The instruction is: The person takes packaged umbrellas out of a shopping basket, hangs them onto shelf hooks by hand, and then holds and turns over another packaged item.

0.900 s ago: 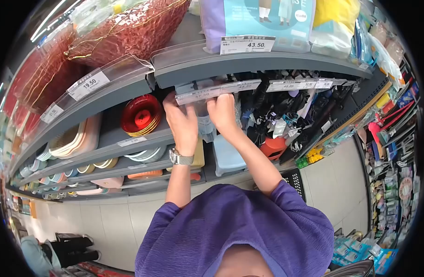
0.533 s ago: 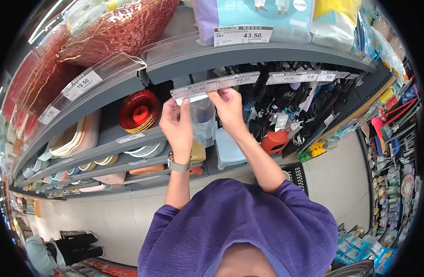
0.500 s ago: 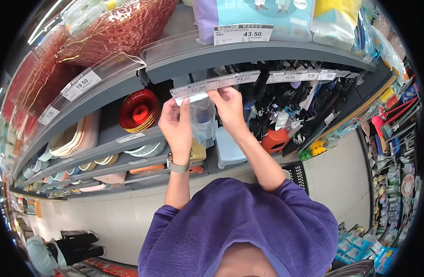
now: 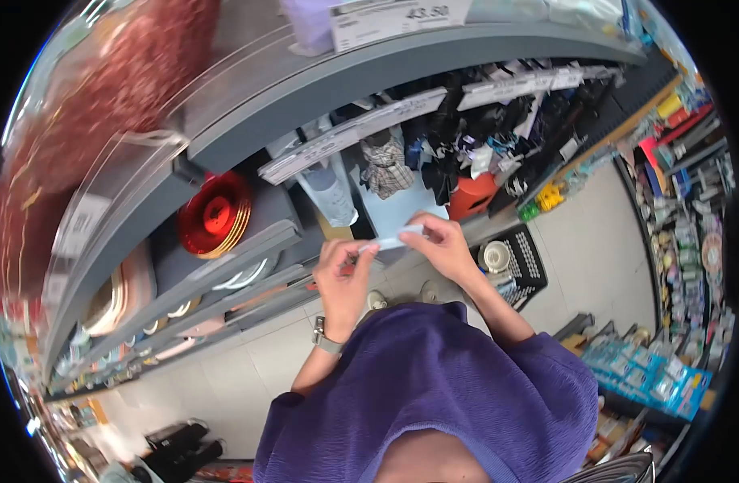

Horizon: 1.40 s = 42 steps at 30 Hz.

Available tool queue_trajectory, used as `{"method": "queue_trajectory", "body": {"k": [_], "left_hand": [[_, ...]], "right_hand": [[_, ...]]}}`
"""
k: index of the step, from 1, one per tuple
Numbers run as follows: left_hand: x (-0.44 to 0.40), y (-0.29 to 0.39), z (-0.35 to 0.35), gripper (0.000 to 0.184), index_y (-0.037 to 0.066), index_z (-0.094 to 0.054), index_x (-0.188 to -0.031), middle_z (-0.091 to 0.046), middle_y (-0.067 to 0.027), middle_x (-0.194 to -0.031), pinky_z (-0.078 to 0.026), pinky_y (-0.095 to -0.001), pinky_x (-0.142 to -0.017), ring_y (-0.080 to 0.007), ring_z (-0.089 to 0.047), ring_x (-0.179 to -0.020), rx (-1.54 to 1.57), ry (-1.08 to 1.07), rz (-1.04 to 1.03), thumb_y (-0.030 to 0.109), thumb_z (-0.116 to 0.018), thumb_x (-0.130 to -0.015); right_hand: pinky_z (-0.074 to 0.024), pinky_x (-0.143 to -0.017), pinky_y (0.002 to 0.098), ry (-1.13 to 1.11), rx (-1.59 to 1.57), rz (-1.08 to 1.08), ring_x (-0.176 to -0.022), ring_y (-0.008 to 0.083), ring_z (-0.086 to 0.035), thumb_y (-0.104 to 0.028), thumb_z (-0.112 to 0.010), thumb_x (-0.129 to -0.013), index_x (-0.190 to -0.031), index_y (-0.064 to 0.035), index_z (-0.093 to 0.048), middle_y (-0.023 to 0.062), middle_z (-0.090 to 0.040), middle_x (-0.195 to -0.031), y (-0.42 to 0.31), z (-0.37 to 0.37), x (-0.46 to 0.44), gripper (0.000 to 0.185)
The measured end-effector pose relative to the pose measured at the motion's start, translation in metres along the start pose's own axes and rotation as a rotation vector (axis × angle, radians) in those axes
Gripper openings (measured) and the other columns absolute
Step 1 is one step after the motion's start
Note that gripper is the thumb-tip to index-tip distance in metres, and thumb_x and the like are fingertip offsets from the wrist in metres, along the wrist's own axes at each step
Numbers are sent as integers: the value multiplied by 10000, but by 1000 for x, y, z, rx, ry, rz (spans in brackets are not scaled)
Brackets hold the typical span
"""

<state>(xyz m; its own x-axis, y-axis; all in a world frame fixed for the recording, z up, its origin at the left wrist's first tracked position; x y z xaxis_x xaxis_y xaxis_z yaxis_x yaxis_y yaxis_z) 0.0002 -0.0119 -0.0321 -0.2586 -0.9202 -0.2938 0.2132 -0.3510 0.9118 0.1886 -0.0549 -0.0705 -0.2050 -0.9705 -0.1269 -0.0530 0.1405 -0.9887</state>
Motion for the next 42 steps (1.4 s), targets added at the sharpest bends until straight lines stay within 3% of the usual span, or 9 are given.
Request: {"method": "queue_trajectory", "body": {"k": [4, 8, 12, 18, 22, 32, 35, 39, 42], "left_hand": [[15, -20, -51, 90, 26, -739, -900, -615, -29, -779, -385, -250, -557, -103, -495, -653, 81, -253, 32, 9, -763, -815], [23, 5, -111, 104, 0, -734, -924, -662, -51, -828, -442, -258, -571, -108, -554, -629, 182, -485, -51, -39, -731, -828], [43, 35, -183, 150, -21, -705, -964, -706, -110, -926, -540, -281, -680, -177, -691, -790, 310, -730, -107, -85, -698, -829], [92, 89, -287, 181, -8, -671, -988, -705, -131, -999, -549, -322, -781, -255, -698, -905, 344, -986, -368, -100, -671, -832], [130, 97, -370, 185, -6, -659, -1004, -700, -134, -1026, -548, -343, -804, -275, -697, -930, 328, -1186, -400, -90, -666, -840], [229, -66, -579, 108, -15, -631, -960, -676, -149, -953, -530, -382, -726, -335, -674, -845, 59, -1501, -274, -45, -625, -856], [260, -124, -631, 105, -15, -653, -920, -659, -189, -915, -518, -456, -772, -397, -651, -875, -35, -1560, -400, -41, -626, -823], [293, -193, -685, 76, 3, -679, -889, -654, -191, -888, -512, -479, -772, -406, -643, -867, -174, -1595, -454, 22, -628, -836], [313, -229, -719, 46, -25, -667, -856, -663, -187, -860, -519, -433, -724, -380, -661, -809, -225, -1589, -466, -20, -664, -810]], "right_hand": [[-451, -701, 262, 142, 58, -155, -813, 98, -566, -61, -740, -877, -956, 21, -724, 41, -640, -891, 30, 37, 55, 115], [-468, -699, 278, 229, 293, -81, -818, 146, -608, -79, -766, -847, -978, -15, -763, 48, -651, -897, 1, 65, 106, 146], [-512, -703, 306, 505, 487, -114, -834, 172, -634, -50, -749, -843, -976, 2, -753, 62, -644, -923, -24, 112, 162, 142], [-536, -732, 328, 823, 722, -16, -866, 239, -666, 46, -706, -818, -1048, -14, -737, 100, -647, -991, -51, 180, 251, 240], [-536, -754, 353, 1004, 639, -111, -924, 254, -637, 56, -724, -760, -1058, -31, -723, 94, -625, -1014, -19, 234, 303, 310], [-508, -876, 414, 1175, 586, -329, -999, 341, -621, 44, -680, -759, -979, 6, -733, 151, -632, -1016, 201, 362, 374, 230], [-507, -872, 425, 1198, 666, -433, -960, 343, -614, 23, -687, -750, -899, 19, -732, 150, -646, -968, 268, 391, 388, 156], [-514, -872, 416, 1137, 728, -611, -973, 320, -600, -27, -682, -781, -891, -30, -755, 132, -652, -973, 345, 423, 401, 133], [-516, -863, 415, 1086, 774, -720, -976, 318, -597, -17, -680, -767, -873, -32, -753, 132, -648, -959, 395, 446, 411, 130]]}}
Point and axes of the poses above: each hand's wrist, its own x-axis away from the middle knuckle, its own z-axis out of the back of the hand, y = z × x, the point moved 9 cm from there along -x, towards the middle knuckle
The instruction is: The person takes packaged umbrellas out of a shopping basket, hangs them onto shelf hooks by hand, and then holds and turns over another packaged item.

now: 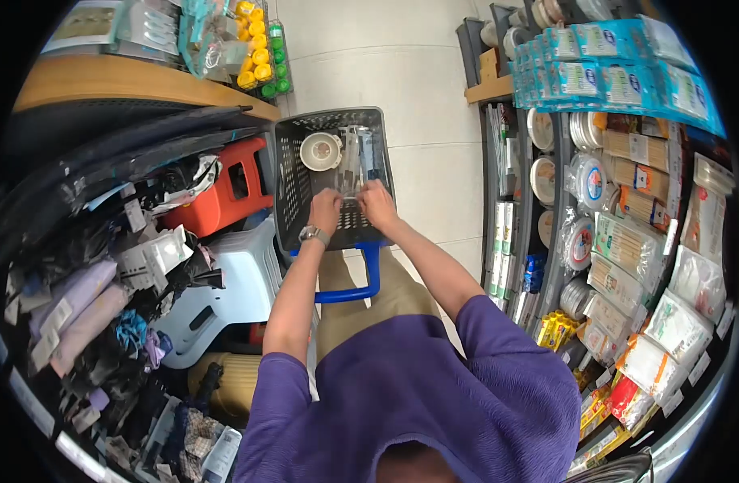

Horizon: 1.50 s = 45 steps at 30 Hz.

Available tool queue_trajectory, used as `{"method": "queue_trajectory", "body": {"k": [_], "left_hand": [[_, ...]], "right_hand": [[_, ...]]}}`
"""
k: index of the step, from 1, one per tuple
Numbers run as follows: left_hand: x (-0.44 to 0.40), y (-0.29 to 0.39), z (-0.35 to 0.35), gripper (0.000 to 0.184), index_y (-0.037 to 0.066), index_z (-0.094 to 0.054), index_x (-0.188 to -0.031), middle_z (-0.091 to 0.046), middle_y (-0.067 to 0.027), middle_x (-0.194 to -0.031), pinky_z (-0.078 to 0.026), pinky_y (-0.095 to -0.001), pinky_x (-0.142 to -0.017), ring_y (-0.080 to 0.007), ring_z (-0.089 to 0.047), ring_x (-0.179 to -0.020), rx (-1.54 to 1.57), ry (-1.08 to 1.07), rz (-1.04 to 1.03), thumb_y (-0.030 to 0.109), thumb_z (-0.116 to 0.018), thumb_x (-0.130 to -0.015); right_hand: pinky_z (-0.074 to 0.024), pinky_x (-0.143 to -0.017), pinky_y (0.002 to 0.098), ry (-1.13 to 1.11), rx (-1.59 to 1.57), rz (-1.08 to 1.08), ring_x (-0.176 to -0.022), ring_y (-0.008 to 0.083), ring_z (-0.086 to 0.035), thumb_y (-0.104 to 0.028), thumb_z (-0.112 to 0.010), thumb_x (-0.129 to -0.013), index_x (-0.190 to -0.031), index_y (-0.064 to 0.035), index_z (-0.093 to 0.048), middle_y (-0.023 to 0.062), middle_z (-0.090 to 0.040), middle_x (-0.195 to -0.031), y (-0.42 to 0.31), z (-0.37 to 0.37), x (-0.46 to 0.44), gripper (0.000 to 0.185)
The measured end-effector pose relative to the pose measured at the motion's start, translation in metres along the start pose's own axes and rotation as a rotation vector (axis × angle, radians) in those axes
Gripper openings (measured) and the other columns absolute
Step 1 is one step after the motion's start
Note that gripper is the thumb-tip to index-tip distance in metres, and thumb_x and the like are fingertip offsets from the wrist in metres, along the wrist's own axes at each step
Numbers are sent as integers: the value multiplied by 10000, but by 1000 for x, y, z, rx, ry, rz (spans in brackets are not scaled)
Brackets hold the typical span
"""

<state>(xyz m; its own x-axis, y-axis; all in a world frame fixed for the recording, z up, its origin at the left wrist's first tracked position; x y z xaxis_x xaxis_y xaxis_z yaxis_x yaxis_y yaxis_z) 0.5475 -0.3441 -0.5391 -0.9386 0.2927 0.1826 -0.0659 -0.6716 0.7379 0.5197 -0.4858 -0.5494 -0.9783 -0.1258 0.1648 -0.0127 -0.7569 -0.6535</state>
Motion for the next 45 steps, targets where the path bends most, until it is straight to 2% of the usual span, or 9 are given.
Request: {"method": "queue_trajectory", "body": {"k": [12, 19, 24, 29, 32, 34, 37, 41, 45], "left_hand": [[-45, -94, -106, 141, 17, -563, -1026, -613, -183, -963, -540, -479, -717, -393, -654, -828, -147, -72, -112, 63, -563, -893], [-27, -193, -228, 122, 36, -708, -838, -695, -185, -889, -582, -443, -724, -346, -711, -859, -474, -488, -54, 43, -587, -838], [-40, -221, -241, 166, 8, -686, -816, -678, -245, -876, -564, -505, -727, -425, -687, -829, -348, -362, 145, 52, -533, -864], [-51, -238, -235, 154, 12, -702, -869, -694, -229, -915, -573, -505, -742, -414, -699, -857, -283, -188, 289, 78, -563, -877], [-24, -258, -265, 233, 23, -710, -878, -696, -228, -928, -575, -491, -747, -419, -696, -870, -395, -441, 232, 121, -501, -910], [2, -264, -274, 230, 31, -736, -926, -709, -228, -966, -587, -456, -774, -396, -705, -928, -389, -554, 198, 124, -526, -909], [32, -247, -259, 222, 4, -733, -952, -695, -267, -1025, -576, -479, -839, -411, -689, -962, -309, -717, 242, 170, -612, -870], [41, -184, -175, 210, 2, -680, -838, -690, -230, -910, -552, -505, -798, -414, -673, -884, -161, -307, 164, 176, -577, -895], [59, -130, -102, 235, 38, -727, -886, -706, -239, -913, -542, -517, -829, -429, -678, -892, -124, -359, 266, 233, -594, -880]], "right_hand": [[-540, -763, 413, 25, 351, 123, -927, 323, -586, -37, -606, -780, -807, 22, -672, 165, -591, -915, 70, -89, -56, 93], [-577, -770, 388, -443, 462, -74, -973, 321, -661, -59, -598, -809, -830, -69, -741, 174, -685, -972, 139, -227, -31, 146], [-588, -787, 423, -438, 306, -387, -917, 326, -720, -55, -567, -856, -883, -57, -755, 191, -720, -968, 183, -258, -32, 190], [-587, -798, 428, -343, 346, -285, -924, 354, -710, -35, -604, -832, -882, -50, -742, 193, -703, -892, 197, -271, -49, 147], [-584, -812, 429, -668, 348, -266, -926, 352, -710, -51, -629, -821, -888, -47, -743, 196, -712, -932, 185, -271, -34, 132], [-589, -800, 427, -594, 319, -221, -892, 350, -719, -71, -665, -793, -854, -43, -747, 201, -722, -948, 181, -275, -13, 106], [-585, -814, 432, -580, 248, -232, -922, 359, -712, -99, -672, -794, -867, -38, -744, 213, -719, -958, 138, -233, 7, 119], [-580, -805, 460, -498, 221, -184, -896, 375, -701, -143, -659, -818, -830, -20, -726, 230, -703, -883, 82, -174, 31, 141], [-577, -780, 479, -442, 225, -37, -856, 390, -693, -168, -638, -839, -807, -2, -704, 241, -692, -852, 25, -112, 55, 182]]}}
Point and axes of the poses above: each hand's wrist, its own x-axis away from the middle knuckle, its own z-axis out of the back of the hand, y = z × x, the point moved 9 cm from there along -x, towards the middle knuckle
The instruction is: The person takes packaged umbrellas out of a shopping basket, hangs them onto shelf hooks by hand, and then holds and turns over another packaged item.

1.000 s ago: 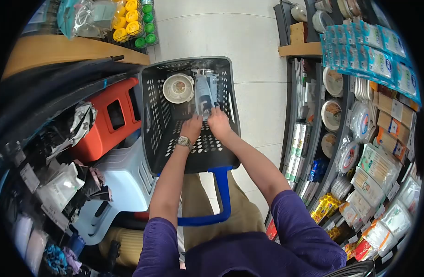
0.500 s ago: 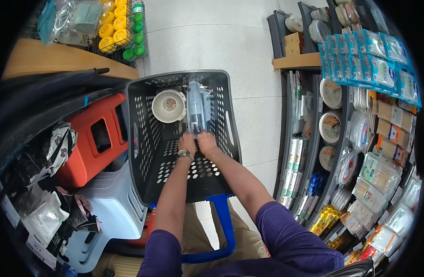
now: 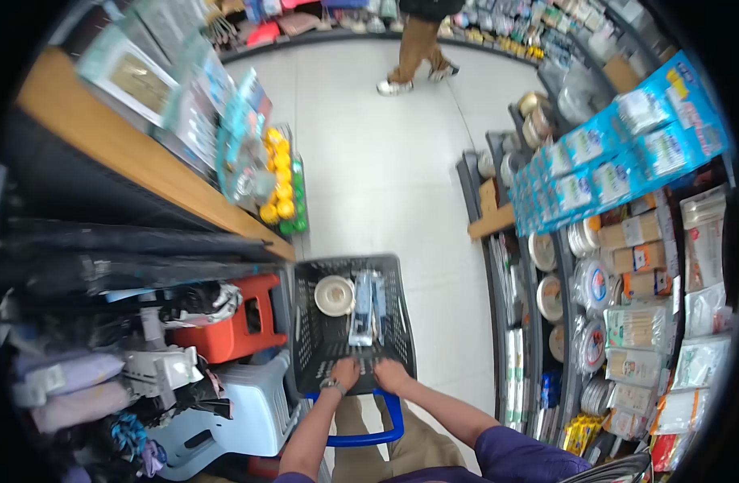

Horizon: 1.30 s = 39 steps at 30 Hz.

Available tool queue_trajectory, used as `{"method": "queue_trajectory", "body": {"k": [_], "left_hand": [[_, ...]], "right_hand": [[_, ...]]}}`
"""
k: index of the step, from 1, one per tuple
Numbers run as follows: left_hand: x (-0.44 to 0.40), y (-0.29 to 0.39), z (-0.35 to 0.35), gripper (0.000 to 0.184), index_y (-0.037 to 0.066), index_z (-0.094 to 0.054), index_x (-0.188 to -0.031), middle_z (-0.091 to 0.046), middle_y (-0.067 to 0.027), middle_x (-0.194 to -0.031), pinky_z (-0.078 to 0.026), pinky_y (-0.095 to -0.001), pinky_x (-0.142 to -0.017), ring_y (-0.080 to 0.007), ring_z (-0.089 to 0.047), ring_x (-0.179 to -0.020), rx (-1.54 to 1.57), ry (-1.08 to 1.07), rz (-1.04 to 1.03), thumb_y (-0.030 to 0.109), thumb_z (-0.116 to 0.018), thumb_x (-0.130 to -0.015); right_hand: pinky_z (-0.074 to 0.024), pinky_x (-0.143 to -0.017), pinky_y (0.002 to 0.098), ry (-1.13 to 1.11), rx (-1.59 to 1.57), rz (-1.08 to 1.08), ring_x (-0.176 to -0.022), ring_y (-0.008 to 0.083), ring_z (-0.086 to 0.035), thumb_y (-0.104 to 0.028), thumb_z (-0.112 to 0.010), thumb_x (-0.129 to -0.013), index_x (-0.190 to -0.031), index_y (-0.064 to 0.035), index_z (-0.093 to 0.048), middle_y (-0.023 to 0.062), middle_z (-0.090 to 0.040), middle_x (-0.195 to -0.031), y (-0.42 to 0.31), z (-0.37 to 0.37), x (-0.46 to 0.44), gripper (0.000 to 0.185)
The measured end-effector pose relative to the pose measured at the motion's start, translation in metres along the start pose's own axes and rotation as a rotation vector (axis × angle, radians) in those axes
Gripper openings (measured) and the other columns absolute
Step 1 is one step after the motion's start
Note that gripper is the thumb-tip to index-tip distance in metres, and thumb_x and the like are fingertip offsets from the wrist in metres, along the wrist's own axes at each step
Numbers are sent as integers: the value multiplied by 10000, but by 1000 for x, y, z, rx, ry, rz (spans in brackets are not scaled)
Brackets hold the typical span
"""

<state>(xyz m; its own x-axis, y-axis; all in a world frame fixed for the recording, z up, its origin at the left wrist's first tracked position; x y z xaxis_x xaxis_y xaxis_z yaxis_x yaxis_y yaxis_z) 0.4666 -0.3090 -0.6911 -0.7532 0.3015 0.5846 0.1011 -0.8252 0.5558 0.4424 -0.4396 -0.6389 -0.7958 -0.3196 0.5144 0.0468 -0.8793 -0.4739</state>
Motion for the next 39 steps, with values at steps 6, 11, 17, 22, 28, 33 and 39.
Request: {"method": "queue_trajectory", "body": {"k": [6, 11, 17, 22, 28, 33, 39], "left_hand": [[123, 70, 136, 248, 15, -676, -992, -690, -229, -1008, -524, -506, -860, -418, -654, -974, -82, 106, -128, 240, -605, -916], [265, 83, 227, 206, 16, -671, -972, -694, -201, -974, -523, -482, -824, -397, -658, -948, 155, 550, -11, 209, -617, -927], [430, 72, 223, 171, 10, -674, -968, -702, -185, -897, -543, -432, -725, -357, -689, -807, 267, 793, 117, 170, -646, -917], [562, 72, 206, 197, -20, -690, -964, -718, -169, -828, -551, -378, -646, -267, -710, -721, 424, 1056, 217, 169, -674, -911], [722, 78, 203, 185, 9, -688, -980, -727, -132, -742, -531, -360, -619, -218, -716, -665, 430, 1353, 430, 178, -613, -979], [828, 73, 202, 116, -7, -674, -960, -707, -140, -797, -527, -375, -646, -282, -715, -724, 335, 1633, 506, 100, -632, -954], [893, 59, 216, 110, -7, -670, -1006, -689, -141, -860, -517, -364, -663, -267, -684, -721, 326, 1794, 476, 78, -650, -940]], "right_hand": [[-572, -737, 502, -27, 49, 188, -795, 403, -693, -227, -590, -864, -812, 1, -692, 230, -688, -792, -49, 42, 66, 255], [-552, -754, 522, -11, 48, 372, -823, 422, -675, -236, -586, -882, -883, -5, -681, 225, -685, -843, -124, 76, 98, 249], [-533, -757, 517, 100, -86, 708, -839, 422, -653, -197, -589, -910, -865, 16, -629, 228, -650, -854, -281, 129, 129, 221], [-525, -750, 503, 107, -163, 953, -824, 416, -646, -154, -598, -896, -811, 15, -614, 221, -640, -837, -408, 120, 180, 190], [-534, -728, 417, -48, -348, 1104, -799, 353, -669, -111, -620, -882, -950, 11, -688, 186, -674, -881, -533, 84, 273, 156], [-534, -669, 342, -231, -531, 1085, -742, 263, -691, -81, -608, -916, -960, 23, -695, 166, -700, -881, -607, 48, 333, 143], [-510, -603, 277, -256, -705, 1044, -677, 142, -671, -37, -617, -936, -964, 44, -698, 96, -719, -844, -661, 36, 355, 117]]}}
Point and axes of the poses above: each hand's wrist, its own x-axis away from the middle knuckle, its own z-axis out of the back of the hand, y = z × x, the point moved 9 cm from there along -x, towards the middle knuckle
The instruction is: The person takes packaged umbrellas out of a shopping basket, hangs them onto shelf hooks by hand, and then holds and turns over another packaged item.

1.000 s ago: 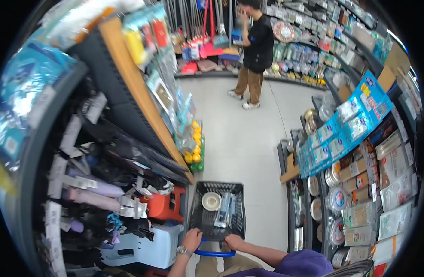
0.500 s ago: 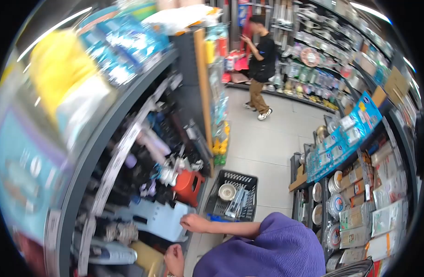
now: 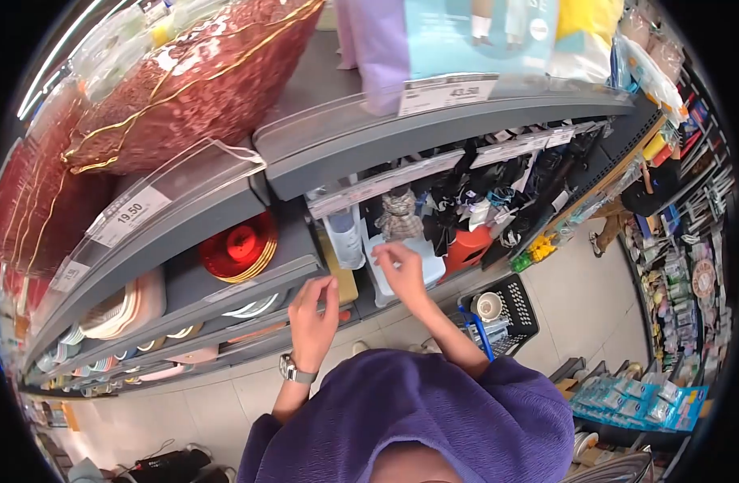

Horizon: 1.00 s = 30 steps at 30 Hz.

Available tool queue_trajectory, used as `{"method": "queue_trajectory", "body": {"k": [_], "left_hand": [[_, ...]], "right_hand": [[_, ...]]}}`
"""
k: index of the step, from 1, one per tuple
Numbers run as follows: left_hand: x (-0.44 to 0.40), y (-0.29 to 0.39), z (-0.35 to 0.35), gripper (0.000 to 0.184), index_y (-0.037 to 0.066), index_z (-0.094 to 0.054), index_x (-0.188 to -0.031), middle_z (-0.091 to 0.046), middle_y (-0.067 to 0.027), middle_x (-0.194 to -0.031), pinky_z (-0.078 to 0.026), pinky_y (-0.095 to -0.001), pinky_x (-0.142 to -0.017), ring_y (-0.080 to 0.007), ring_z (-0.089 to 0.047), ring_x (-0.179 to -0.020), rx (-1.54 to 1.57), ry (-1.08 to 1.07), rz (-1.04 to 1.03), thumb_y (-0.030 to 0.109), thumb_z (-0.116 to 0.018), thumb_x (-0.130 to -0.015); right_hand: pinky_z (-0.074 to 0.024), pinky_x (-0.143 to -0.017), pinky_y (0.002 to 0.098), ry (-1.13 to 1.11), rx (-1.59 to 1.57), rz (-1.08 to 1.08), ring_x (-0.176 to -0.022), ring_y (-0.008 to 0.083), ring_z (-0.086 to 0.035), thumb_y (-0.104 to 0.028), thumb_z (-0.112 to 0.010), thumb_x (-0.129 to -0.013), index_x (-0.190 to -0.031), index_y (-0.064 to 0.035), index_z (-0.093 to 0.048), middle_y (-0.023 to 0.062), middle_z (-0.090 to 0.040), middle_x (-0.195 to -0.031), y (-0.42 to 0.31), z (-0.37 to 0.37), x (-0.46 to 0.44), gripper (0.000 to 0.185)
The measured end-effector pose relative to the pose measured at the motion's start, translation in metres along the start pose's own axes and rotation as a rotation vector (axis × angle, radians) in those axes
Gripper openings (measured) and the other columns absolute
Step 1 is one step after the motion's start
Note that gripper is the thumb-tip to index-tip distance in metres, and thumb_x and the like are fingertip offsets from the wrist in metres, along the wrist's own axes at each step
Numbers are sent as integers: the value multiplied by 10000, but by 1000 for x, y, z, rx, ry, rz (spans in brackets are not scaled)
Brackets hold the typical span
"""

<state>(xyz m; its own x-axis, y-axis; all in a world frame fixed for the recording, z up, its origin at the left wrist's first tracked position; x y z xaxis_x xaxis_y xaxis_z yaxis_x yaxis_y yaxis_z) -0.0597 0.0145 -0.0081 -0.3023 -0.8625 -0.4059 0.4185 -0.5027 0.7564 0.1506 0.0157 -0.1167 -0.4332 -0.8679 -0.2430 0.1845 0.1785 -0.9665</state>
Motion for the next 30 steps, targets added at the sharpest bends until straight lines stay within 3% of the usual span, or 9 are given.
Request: {"method": "queue_trajectory", "body": {"k": [6, 7, 8, 10, 12, 17, 21, 26, 30], "left_hand": [[-41, 38, 23, 146, -17, -658, -1087, -671, -133, -846, -538, -338, -638, -231, -705, -724, 139, 196, -55, 38, -626, -955], [-50, 46, 27, 142, -39, -654, -1091, -720, -110, -894, -571, -268, -654, -133, -712, -731, 58, 230, -97, 31, -604, -977], [-61, 52, 28, 173, -43, -624, -1122, -711, -132, -923, -570, -287, -691, -167, -719, -779, 86, 266, -98, 37, -620, -969], [-80, 52, 26, 247, -46, -591, -1156, -696, -165, -994, -566, -315, -766, -217, -713, -876, 49, 340, -198, 17, -652, -925], [-93, 48, 23, 300, -49, -577, -1172, -678, -190, -1027, -550, -353, -805, -272, -695, -916, 5, 336, -160, 21, -670, -897], [-109, 57, 22, 458, -60, -518, -1219, -583, -292, -1114, -434, -511, -919, -469, -537, -1068, -241, 501, -191, 168, -713, -873], [-117, 45, 17, 374, -68, -571, -1146, -629, -304, -1048, -474, -489, -873, -460, -601, -1021, -207, 446, -184, 170, -706, -891], [-121, 25, 7, 191, -72, -651, -940, -670, -279, -781, -523, -430, -654, -434, -683, -740, -31, 395, -135, 107, -694, -887], [-122, 26, 7, 169, -72, -660, -981, -671, -286, -805, -523, -411, -659, -430, -686, -756, -48, 373, -132, 65, -673, -883]], "right_hand": [[-490, -613, 278, 159, 84, 377, -679, 140, -630, -33, -638, -931, -947, 31, -670, 89, -647, -819, -109, 5, -31, 74], [-489, -615, 307, 139, 149, 455, -686, 179, -614, -22, -625, -929, -999, 29, -636, 115, -625, -861, -120, 3, -37, 88], [-489, -615, 307, 144, 152, 459, -686, 179, -614, -22, -625, -929, -999, 29, -636, 115, -625, -861, -127, 2, -40, 88], [-503, -699, 380, 152, 211, 425, -789, 293, -621, -18, -609, -922, -1077, 28, -599, 159, -617, -969, -151, -1, -50, 162], [-435, -955, 498, 166, 305, 538, -1098, 473, -520, -62, -604, -910, -1195, 37, -561, 264, -567, -1175, -149, -9, -57, 305], [-421, -998, 515, 137, 343, 506, -1140, 497, -511, -56, -622, -878, -1213, 47, -572, 302, -564, -1216, -152, -18, -70, 354], [-427, -974, 523, 109, 365, 508, -1095, 498, -526, -44, -636, -850, -1141, 51, -609, 295, -592, -1157, -153, -19, -76, 307], [-424, -959, 541, 178, 347, 584, -1045, 497, -533, -32, -622, -849, -1074, 55, -629, 294, -603, -1094, -154, -20, -77, 241], [-436, -958, 514, 169, 322, 566, -1059, 471, -559, -30, -620, -860, -1116, 34, -645, 263, -635, -1104, -153, -19, -79, 266]]}}
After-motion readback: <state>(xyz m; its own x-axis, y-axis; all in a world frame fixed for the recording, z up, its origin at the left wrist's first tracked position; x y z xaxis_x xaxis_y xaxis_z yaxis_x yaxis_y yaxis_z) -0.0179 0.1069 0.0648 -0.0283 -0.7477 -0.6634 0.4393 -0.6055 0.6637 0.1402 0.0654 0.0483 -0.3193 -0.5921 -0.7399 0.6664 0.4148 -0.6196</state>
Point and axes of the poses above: each hand's wrist, its own x-axis away from the middle knuckle, its own z-axis out of the back of the hand, y = z × x, the point moved 9 cm from there along -x, towards the middle knuckle
